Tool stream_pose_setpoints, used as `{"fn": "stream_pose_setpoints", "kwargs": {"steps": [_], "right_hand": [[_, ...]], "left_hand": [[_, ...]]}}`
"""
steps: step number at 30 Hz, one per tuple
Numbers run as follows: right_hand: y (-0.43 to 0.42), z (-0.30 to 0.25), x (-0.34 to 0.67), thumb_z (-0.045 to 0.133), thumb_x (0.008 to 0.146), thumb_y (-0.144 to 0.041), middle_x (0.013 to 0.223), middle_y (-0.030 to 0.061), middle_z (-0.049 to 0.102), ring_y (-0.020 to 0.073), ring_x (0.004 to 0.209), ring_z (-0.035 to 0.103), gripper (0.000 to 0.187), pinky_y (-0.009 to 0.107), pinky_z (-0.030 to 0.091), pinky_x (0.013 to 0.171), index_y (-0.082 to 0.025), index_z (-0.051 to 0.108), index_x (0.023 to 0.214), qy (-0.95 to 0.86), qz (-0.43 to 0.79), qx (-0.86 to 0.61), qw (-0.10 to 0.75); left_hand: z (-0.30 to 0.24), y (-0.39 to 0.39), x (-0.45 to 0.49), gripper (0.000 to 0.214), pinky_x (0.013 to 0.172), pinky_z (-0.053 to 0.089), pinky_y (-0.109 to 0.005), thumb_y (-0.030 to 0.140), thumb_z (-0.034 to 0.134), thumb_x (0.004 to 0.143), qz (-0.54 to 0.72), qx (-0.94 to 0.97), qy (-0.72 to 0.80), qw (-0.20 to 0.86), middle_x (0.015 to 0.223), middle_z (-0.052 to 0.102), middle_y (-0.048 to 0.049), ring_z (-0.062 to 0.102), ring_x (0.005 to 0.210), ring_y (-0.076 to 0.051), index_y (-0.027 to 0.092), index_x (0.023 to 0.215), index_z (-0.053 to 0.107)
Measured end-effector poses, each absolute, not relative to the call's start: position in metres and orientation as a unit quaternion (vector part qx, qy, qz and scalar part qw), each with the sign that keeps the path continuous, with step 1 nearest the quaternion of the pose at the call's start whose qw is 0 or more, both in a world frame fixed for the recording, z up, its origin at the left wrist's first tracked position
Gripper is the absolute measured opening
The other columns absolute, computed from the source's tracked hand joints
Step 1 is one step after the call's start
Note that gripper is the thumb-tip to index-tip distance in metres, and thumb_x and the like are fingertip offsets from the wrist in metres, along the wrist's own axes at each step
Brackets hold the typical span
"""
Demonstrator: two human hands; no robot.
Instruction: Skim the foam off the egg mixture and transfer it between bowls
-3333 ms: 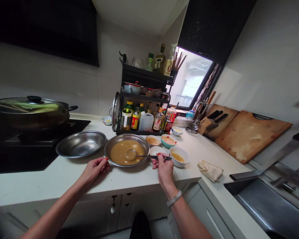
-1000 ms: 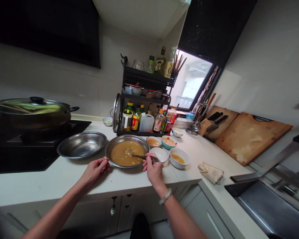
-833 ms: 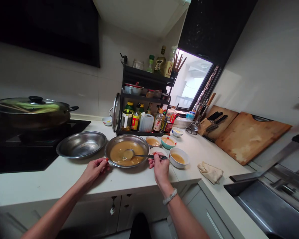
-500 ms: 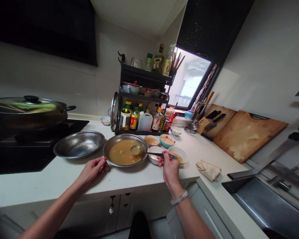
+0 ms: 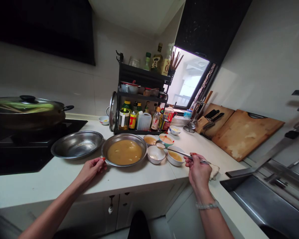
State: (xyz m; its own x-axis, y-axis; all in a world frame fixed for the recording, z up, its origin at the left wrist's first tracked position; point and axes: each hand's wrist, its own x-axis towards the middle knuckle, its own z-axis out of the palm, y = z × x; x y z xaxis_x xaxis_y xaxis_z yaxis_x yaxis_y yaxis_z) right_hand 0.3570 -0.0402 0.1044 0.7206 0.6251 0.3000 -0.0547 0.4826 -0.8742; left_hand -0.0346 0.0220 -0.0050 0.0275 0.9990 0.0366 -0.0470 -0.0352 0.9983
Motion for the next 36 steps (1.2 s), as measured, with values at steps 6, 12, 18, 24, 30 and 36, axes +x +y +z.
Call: {"fn": "stream_pose_setpoints", "kwargs": {"steps": [6,12,18,24,30,36], "right_hand": [[-0.053,0.096,0.403,0.072,0.061,-0.035,0.052,-0.0003,0.061,0.0116,0.042,0.056,0.029,0.019,0.042,0.036,-0.014,0.058,0.075,-0.302,0.099,-0.508,0.801],[-0.071,0.082,0.411,0.065,0.073,-0.051,0.053,0.0011,0.061,0.0151,0.040,0.056,0.040,0.027,0.047,0.041,-0.014,0.060,0.086,-0.386,-0.009,-0.619,0.684],[-0.085,0.079,0.392,0.057,0.080,-0.048,0.070,0.0038,0.065,0.0147,0.050,0.060,0.032,0.029,0.051,0.051,-0.018,0.067,0.088,-0.557,-0.098,-0.583,0.583],[-0.077,0.091,0.332,0.061,0.081,-0.035,0.069,0.0002,0.063,0.0118,0.048,0.055,0.018,0.028,0.050,0.049,-0.021,0.068,0.090,-0.569,0.003,-0.480,0.667],[-0.049,0.079,0.263,0.062,0.080,-0.035,0.073,0.0016,0.063,0.0108,0.048,0.055,0.016,0.024,0.047,0.041,-0.021,0.070,0.083,-0.595,0.156,-0.411,0.672],[-0.020,0.059,0.225,0.059,0.082,-0.035,0.078,0.0027,0.062,0.0117,0.055,0.057,0.019,0.023,0.048,0.043,-0.023,0.070,0.090,-0.646,0.231,-0.410,0.601]], "left_hand": [[-0.001,0.020,-0.034,0.049,0.046,0.033,-0.021,0.064,0.060,0.068,0.512,0.505,0.476,0.506,0.054,0.059,-0.0008,0.045,0.047,-0.011,0.015,0.064,0.058],[0.004,0.017,-0.033,0.049,0.044,0.031,-0.022,0.065,0.061,0.066,0.507,0.506,0.484,0.503,0.051,0.057,0.0002,0.042,0.044,-0.010,0.017,0.060,0.056],[0.006,0.017,-0.032,0.049,0.045,0.033,-0.022,0.064,0.062,0.066,0.514,0.503,0.486,0.498,0.053,0.058,-0.0013,0.043,0.045,-0.010,0.015,0.061,0.058],[0.002,0.018,-0.033,0.047,0.045,0.032,-0.021,0.062,0.061,0.068,0.515,0.500,0.477,0.507,0.053,0.059,-0.0008,0.043,0.046,-0.010,0.015,0.062,0.058],[-0.001,0.021,-0.033,0.048,0.045,0.032,-0.021,0.062,0.060,0.070,0.518,0.505,0.471,0.504,0.053,0.059,-0.0006,0.043,0.045,-0.010,0.015,0.062,0.058],[-0.003,0.022,-0.033,0.049,0.045,0.032,-0.022,0.064,0.059,0.069,0.519,0.511,0.469,0.500,0.052,0.057,-0.0006,0.045,0.045,-0.011,0.016,0.061,0.057]]}}
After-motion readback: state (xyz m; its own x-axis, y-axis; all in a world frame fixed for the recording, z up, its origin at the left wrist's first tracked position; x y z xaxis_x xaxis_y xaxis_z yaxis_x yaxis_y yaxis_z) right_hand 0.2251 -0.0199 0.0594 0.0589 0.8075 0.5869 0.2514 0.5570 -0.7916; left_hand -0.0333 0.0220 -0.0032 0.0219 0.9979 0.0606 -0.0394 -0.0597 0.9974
